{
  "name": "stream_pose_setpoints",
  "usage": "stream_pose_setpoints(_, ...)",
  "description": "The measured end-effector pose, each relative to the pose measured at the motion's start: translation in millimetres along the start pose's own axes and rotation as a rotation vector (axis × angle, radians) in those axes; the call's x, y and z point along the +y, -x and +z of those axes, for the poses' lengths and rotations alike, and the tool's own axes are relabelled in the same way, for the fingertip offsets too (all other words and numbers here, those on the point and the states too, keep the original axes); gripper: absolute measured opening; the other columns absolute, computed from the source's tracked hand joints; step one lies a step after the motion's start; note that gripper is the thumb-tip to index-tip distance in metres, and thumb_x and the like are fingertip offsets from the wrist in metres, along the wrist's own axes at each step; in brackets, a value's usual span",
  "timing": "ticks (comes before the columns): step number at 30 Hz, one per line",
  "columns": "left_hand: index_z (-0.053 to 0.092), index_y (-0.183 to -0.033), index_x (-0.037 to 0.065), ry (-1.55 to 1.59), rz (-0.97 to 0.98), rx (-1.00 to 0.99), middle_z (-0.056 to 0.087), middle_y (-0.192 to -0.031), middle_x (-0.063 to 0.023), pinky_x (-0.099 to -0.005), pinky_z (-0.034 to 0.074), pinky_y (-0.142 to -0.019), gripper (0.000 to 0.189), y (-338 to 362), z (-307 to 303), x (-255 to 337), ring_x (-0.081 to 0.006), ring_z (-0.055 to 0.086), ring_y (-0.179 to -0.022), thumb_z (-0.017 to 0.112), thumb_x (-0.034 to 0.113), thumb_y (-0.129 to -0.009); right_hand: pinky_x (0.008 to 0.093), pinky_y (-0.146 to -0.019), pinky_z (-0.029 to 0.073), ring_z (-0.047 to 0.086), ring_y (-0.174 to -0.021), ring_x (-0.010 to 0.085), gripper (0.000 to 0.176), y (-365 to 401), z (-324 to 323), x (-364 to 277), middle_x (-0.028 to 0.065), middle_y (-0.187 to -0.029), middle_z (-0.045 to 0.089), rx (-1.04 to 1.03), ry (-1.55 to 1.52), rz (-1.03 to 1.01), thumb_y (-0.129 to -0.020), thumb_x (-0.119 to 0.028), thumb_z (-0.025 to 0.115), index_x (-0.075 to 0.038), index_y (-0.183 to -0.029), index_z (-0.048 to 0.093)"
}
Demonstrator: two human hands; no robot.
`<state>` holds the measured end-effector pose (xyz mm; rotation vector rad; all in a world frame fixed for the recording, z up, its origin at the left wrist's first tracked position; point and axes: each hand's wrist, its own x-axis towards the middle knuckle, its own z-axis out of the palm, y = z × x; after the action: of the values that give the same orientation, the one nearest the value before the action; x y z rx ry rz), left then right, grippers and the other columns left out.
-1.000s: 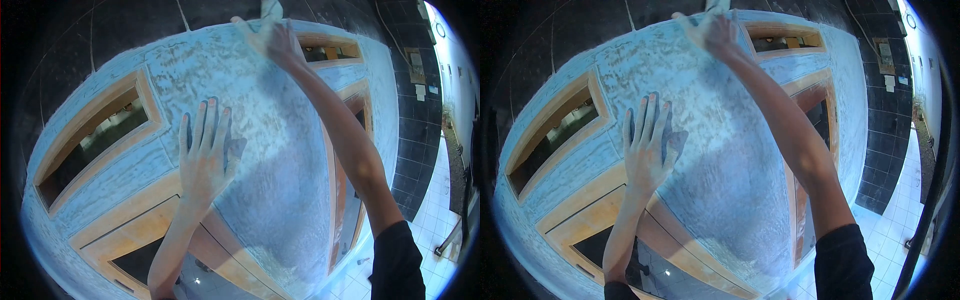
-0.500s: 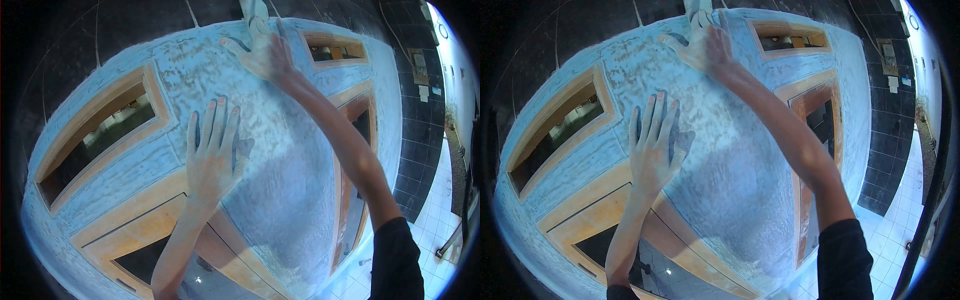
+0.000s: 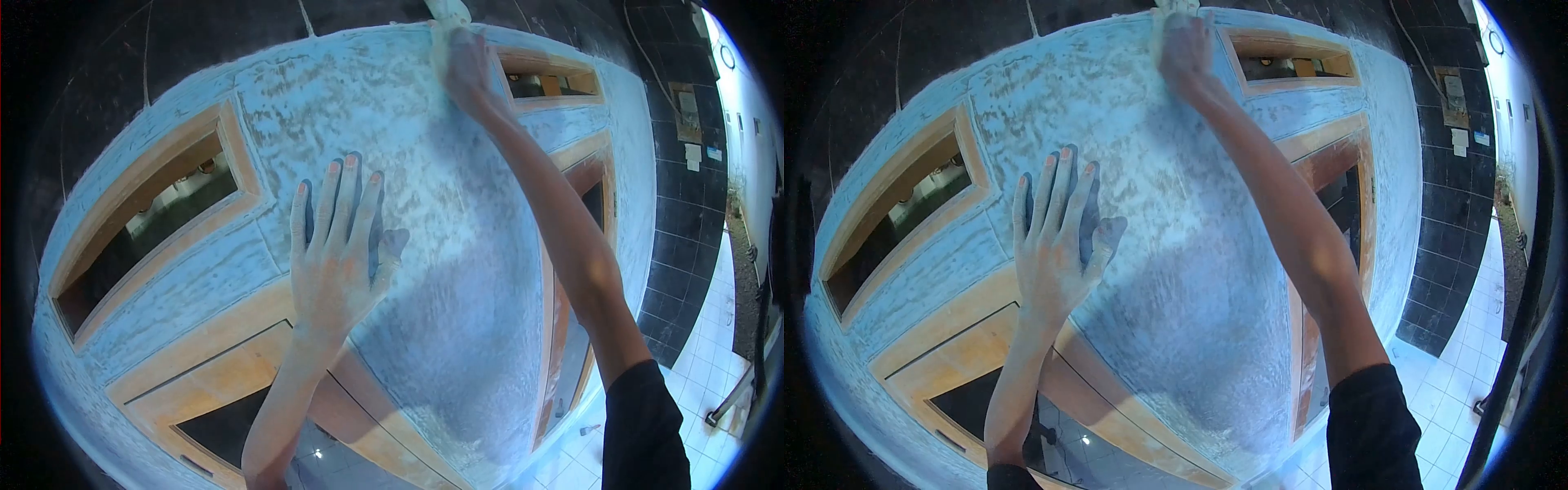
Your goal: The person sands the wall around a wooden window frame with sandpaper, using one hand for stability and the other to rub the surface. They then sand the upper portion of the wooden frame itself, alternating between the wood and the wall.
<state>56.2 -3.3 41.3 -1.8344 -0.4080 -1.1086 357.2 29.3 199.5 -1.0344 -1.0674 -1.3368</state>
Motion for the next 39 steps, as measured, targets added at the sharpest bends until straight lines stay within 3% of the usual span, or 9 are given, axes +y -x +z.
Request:
stream_pose_setpoints(8,0.046,-0.149,0.010,-0.029,0.015,-0.015,0.042,-0.157,-0.0135,-0.0525,0.022,-0.122,0.065,-1,-2,-1,-0.0282,0.036,-0.147,0.060,0.038,-0.093,0.0435,-0.117,0.031,0.064,-0.102,0.0275,0.047,4,52,13,0.0128,-0.118,0.068,0.192,-0.842,0.282,-0.106,-0.040,0.038,-0.004,-0.130,0.058)
stream_pose_setpoints(10,0.046,-0.149,0.010,-0.032,0.005,-0.010,0.041,-0.157,-0.0135,-0.0525,0.022,-0.122,0.065,-1,-2,-1,-0.0282,0.036,-0.147,0.060,0.038,-0.092,0.0521,-0.112,0.033,0.062,-0.106,0.0350,0.038,6,-8,-10,0.0200,-0.115,0.066,0.028,0.071,0.061,-0.102,-0.026,0.047,-0.003,-0.130,0.057)
stream_pose_setpoints(18,0.045,-0.150,0.011,-0.014,0.000,-0.004,0.042,-0.157,-0.0136,-0.0529,0.021,-0.123,0.065,-2,-2,1,-0.0285,0.035,-0.147,0.059,0.037,-0.092,0.0612,-0.111,0.029,0.062,-0.101,0.0360,0.041,11,-17,-10,0.0225,-0.108,0.066,0.224,0.189,-0.287,-0.094,-0.014,0.054,0.000,-0.132,0.055)
stream_pose_setpoints(21,0.045,-0.150,0.011,-0.029,-0.010,-0.025,0.042,-0.157,-0.0136,-0.0535,0.021,-0.122,0.066,-3,-2,3,-0.0284,0.035,-0.147,0.060,0.037,-0.091,0.0583,-0.113,0.029,0.062,-0.102,0.0342,0.040,7,-11,-24,0.0196,-0.108,0.066,-0.265,0.017,0.152,-0.099,-0.016,0.051,-0.001,-0.135,0.054)
stream_pose_setpoints(24,0.046,-0.150,0.011,-0.011,-0.014,-0.026,0.041,-0.157,-0.0136,-0.0536,0.021,-0.123,0.065,-5,-2,2,-0.0281,0.034,-0.148,0.060,0.036,-0.091,0.0530,-0.115,0.030,0.064,-0.093,0.0352,0.033,12,3,-26,0.0187,-0.104,0.067,0.224,0.307,-0.350,-0.104,-0.019,0.045,0.000,-0.128,0.058)
stream_pose_setpoints(30,0.044,-0.150,0.010,-0.011,0.003,-0.007,0.041,-0.157,-0.0141,-0.0534,0.021,-0.123,0.065,-4,-2,0,-0.0279,0.035,-0.147,0.059,0.034,-0.091,0.0428,-0.120,0.026,0.064,-0.105,0.0241,0.042,5,-19,-1,0.0126,-0.117,0.068,-0.123,0.168,0.044,-0.108,-0.030,0.037,0.001,-0.130,0.056)
stream_pose_setpoints(32,0.044,-0.151,0.009,-0.037,0.010,-0.050,0.042,-0.157,-0.0141,-0.0533,0.022,-0.122,0.066,-3,-5,2,-0.0281,0.036,-0.147,0.059,0.035,-0.092,0.0376,-0.122,0.023,0.058,-0.117,0.0208,0.051,11,-3,-44,0.0092,-0.125,0.065,0.092,-1.532,0.551,-0.110,-0.037,0.033,0.002,-0.137,0.052)
stream_pose_setpoints(36,0.044,-0.151,0.009,-0.001,0.029,0.003,0.042,-0.156,-0.0139,-0.0529,0.022,-0.123,0.066,-2,-1,1,-0.0280,0.036,-0.147,0.059,0.035,-0.091,0.0516,-0.121,0.021,0.060,-0.108,0.0296,0.042,5,17,-33,0.0157,-0.123,0.063,0.350,-0.378,-0.155,-0.098,-0.012,0.045,-0.007,-0.140,0.047)
stream_pose_setpoints(39,0.044,-0.150,0.009,-0.009,0.012,0.010,0.042,-0.156,-0.0140,-0.0528,0.022,-0.123,0.065,0,0,0,-0.0280,0.036,-0.147,0.059,0.034,-0.092,0.0533,-0.120,0.020,0.062,-0.103,0.0299,0.033,17,-10,-5,0.0119,-0.123,0.064,0.031,-0.208,0.016,-0.096,-0.009,0.044,-0.006,-0.128,0.054)
